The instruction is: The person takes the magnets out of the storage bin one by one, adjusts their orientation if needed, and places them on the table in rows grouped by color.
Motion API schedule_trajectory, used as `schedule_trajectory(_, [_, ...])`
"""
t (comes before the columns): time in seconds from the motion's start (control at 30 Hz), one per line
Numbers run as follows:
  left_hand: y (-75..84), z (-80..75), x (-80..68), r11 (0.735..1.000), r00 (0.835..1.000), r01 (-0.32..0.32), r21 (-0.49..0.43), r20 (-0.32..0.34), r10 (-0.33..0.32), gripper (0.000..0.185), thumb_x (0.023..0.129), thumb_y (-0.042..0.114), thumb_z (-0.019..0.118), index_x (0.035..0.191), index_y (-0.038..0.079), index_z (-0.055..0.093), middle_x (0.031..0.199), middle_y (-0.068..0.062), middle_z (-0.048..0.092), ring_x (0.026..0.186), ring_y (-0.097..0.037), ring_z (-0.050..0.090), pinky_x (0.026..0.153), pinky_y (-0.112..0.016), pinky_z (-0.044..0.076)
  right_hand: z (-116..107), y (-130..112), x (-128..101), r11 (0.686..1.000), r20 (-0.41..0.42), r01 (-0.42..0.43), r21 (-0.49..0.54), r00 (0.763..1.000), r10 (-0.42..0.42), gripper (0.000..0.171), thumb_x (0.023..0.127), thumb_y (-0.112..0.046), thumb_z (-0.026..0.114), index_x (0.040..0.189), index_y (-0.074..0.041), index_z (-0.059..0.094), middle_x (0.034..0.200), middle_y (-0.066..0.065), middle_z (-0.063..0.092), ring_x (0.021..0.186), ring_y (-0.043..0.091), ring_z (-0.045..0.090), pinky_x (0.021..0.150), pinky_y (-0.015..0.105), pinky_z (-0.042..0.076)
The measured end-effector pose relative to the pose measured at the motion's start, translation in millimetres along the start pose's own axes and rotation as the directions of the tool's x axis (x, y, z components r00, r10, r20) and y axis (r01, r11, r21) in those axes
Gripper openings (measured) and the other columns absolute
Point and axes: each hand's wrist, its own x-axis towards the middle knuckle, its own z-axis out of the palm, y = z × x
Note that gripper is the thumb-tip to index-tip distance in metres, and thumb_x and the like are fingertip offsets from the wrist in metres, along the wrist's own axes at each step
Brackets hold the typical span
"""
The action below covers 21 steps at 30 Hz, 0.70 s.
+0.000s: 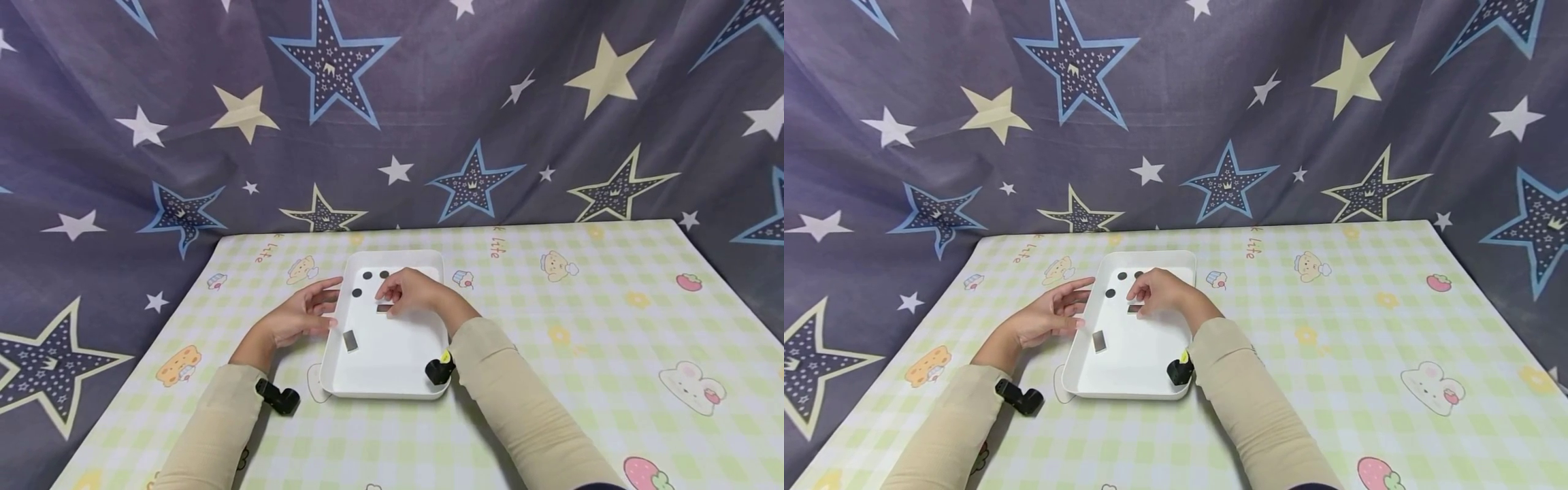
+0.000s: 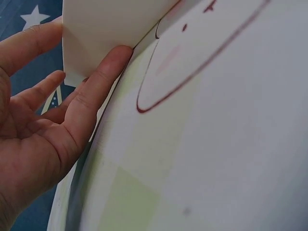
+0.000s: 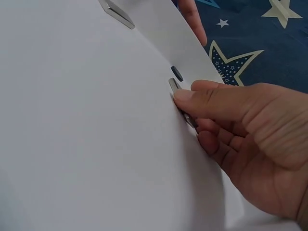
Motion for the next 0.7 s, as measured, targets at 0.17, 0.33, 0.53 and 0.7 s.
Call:
schedule_trajectory(0.17, [-1.0, -1.3, 1.4, 1.0, 1.0, -0.001, -0.004, 0.005, 0.001, 0.09, 0.081, -0.011, 0.069, 0.156, 0.012, 0.024, 0.153, -0.022, 0.027, 0.131, -0.031, 0.042, 0.088, -0.043, 0.053, 0.8, 0.2, 0.1, 1.0, 0.0, 0.004, -0.026, 1.0, -0.004, 0.027, 0.075, 0.007, 0.078, 0.102, 0.0, 0.074, 0.084, 0.004, 0.066, 0.074, 0.01, 0.056, 0.071, 0.02, 0.047])
schedule_trajectory(0.33, [-2.2, -2.1, 2.4, 1.0, 1.0, 0.0, -0.005, 0.01, 0.0, 0.09, 0.081, -0.011, 0.069, 0.155, 0.012, 0.024, 0.153, -0.021, 0.027, 0.131, -0.031, 0.041, 0.088, -0.043, 0.053, 0.5, -1.4, -1.6, 0.999, 0.018, 0.017, -0.035, 1.0, -0.016, 0.027, 0.077, 0.008, 0.076, 0.102, 0.002, 0.073, 0.084, 0.005, 0.067, 0.074, 0.009, 0.056, 0.071, 0.019, 0.048])
schedule_trajectory(0.53, [-2.3, -1.9, 3.2, 1.0, 1.0, 0.005, -0.012, 0.014, -0.005, 0.091, 0.08, -0.011, 0.07, 0.155, 0.012, 0.024, 0.154, -0.021, 0.026, 0.133, -0.032, 0.039, 0.088, -0.044, 0.053, -0.8, -3.8, -2.9, 0.998, 0.047, 0.023, -0.062, 0.999, -0.02, 0.026, 0.078, 0.009, 0.074, 0.103, 0.001, 0.074, 0.084, 0.004, 0.067, 0.074, 0.008, 0.054, 0.07, 0.018, 0.046])
schedule_trajectory(0.7, [-1.9, -2.7, 1.9, 1.0, 1.0, 0.012, -0.012, 0.014, -0.011, 0.092, 0.081, -0.011, 0.07, 0.156, 0.013, 0.023, 0.154, -0.02, 0.025, 0.135, -0.034, 0.036, 0.087, -0.045, 0.053, -1.2, -3.7, -2.0, 0.993, 0.067, 0.047, -0.109, 0.997, -0.04, 0.026, 0.078, 0.008, 0.074, 0.104, 0.0, 0.075, 0.084, 0.004, 0.067, 0.072, 0.006, 0.05, 0.067, 0.017, 0.044])
